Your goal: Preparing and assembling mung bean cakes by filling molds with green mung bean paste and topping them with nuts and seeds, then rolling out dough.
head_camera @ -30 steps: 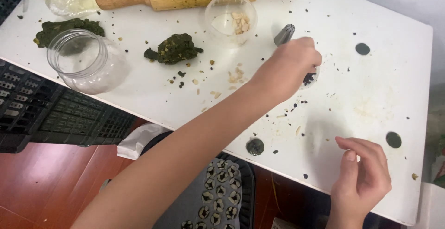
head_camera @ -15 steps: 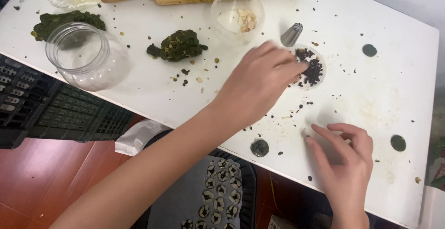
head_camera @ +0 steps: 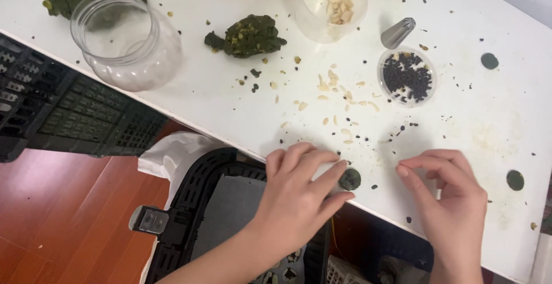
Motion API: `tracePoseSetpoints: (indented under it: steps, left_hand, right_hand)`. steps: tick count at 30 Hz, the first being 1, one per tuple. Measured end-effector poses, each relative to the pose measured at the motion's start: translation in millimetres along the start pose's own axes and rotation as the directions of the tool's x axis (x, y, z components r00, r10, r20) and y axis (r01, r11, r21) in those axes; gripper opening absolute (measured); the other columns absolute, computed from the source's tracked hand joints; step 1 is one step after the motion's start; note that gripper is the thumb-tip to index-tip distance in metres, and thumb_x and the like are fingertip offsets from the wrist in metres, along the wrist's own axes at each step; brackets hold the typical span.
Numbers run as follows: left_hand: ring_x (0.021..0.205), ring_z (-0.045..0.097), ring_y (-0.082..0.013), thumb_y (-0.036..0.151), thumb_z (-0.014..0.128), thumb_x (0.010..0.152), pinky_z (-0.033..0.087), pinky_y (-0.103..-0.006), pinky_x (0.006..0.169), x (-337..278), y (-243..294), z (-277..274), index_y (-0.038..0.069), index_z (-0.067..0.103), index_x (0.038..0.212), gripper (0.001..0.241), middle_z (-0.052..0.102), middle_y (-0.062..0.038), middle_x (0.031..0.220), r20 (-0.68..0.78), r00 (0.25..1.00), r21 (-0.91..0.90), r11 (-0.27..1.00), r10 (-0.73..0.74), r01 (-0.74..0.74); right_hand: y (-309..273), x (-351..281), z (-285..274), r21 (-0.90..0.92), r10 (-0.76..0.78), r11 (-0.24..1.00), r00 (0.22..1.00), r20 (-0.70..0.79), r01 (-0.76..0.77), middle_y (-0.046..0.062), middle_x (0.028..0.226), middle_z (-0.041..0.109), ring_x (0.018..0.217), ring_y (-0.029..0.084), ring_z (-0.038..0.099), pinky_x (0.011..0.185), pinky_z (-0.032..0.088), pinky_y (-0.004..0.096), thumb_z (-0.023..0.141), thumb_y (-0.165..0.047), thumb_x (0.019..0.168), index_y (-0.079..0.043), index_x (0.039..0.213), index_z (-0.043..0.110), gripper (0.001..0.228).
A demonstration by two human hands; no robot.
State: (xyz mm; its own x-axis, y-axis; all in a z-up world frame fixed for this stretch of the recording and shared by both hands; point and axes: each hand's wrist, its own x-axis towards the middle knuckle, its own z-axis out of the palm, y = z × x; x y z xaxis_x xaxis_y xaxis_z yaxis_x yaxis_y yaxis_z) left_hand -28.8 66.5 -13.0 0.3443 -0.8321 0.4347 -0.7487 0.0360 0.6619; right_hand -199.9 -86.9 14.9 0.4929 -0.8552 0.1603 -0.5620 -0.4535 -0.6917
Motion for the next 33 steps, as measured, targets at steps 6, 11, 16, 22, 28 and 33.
tracePoseSetpoints:
  steps: [6, 11, 16, 22, 28, 33]
  left_hand:
    - [0.122, 0.052, -0.0230, 0.026, 0.079, 0.090, 0.032, -0.0450, 0.100, -2, 2, 9, 0.009, 0.076, 0.114, 0.030, 0.066, 0.001, 0.122, -0.020, 0.999, 0.003, 0.999, -0.032, 0.032]
    - [0.122, 0.053, -0.0230, 0.025, 0.079, 0.090, 0.031, -0.0445, 0.101, -2, 1, 9, 0.012, 0.077, 0.114, 0.028, 0.066, 0.003, 0.121, -0.025, 0.998, -0.022, 0.999, -0.050, 0.049]
    - [0.122, 0.053, -0.0238, 0.026, 0.079, 0.090, 0.031, -0.0448, 0.102, -2, 0, 7, 0.011, 0.076, 0.116, 0.030, 0.066, 0.003, 0.122, -0.024, 0.998, -0.034, 0.998, -0.053, 0.052]
    - [0.123, 0.053, -0.0229, 0.026, 0.080, 0.089, 0.031, -0.0443, 0.102, -1, -1, 9, 0.009, 0.075, 0.116, 0.032, 0.066, 0.003, 0.123, -0.037, 0.996, -0.068, 0.994, -0.083, 0.080]
    - [0.123, 0.053, -0.0214, 0.025, 0.080, 0.088, 0.031, -0.0437, 0.103, -1, 0, 11, 0.010, 0.075, 0.112, 0.029, 0.066, 0.003, 0.122, -0.033, 0.993, -0.074, 0.991, -0.113, 0.111]
    - [0.123, 0.052, -0.0222, 0.025, 0.079, 0.090, 0.030, -0.0441, 0.102, 1, 2, 6, 0.012, 0.075, 0.119, 0.032, 0.065, 0.002, 0.123, -0.014, 0.993, -0.074, 0.991, -0.114, 0.112]
  right_hand:
    - [-6, -10, 15, 0.307, 0.151, 0.932, 0.977, 0.148, -0.191, 0.007, 0.100, 0.074, 0.086, 0.010, 0.063, 0.076, 0.049, 0.022, 0.073, 0.005, 0.090, 0.003, 0.103, 0.074, 0.013]
    - [-5, -8, 20, 0.359, 0.144, 0.910, 0.969, 0.202, -0.210, 0.008, 0.099, 0.075, 0.089, 0.009, 0.066, 0.079, 0.053, 0.023, 0.072, 0.006, 0.088, 0.004, 0.102, 0.074, 0.015]
    - [-10, -6, 22, 0.324, 0.118, 0.927, 0.966, 0.230, -0.190, 0.008, 0.098, 0.075, 0.086, 0.009, 0.064, 0.075, 0.051, 0.023, 0.072, 0.006, 0.088, 0.002, 0.101, 0.077, 0.014]
    - [-23, -6, 29, 0.140, -0.012, 0.990, 0.986, 0.164, -0.011, 0.006, 0.101, 0.074, 0.083, 0.010, 0.062, 0.067, 0.047, 0.023, 0.075, 0.005, 0.087, -0.002, 0.100, 0.078, 0.015]
    - [-25, -5, 27, 0.031, -0.146, 0.989, 0.978, 0.149, 0.143, 0.005, 0.099, 0.074, 0.090, 0.014, 0.067, 0.074, 0.053, 0.025, 0.077, 0.004, 0.081, -0.005, 0.098, 0.079, 0.019]
    - [-18, -4, 24, -0.032, -0.213, 0.975, 0.960, 0.182, 0.222, 0.004, 0.098, 0.074, 0.092, 0.017, 0.068, 0.079, 0.054, 0.028, 0.078, 0.004, 0.077, -0.005, 0.096, 0.078, 0.021]
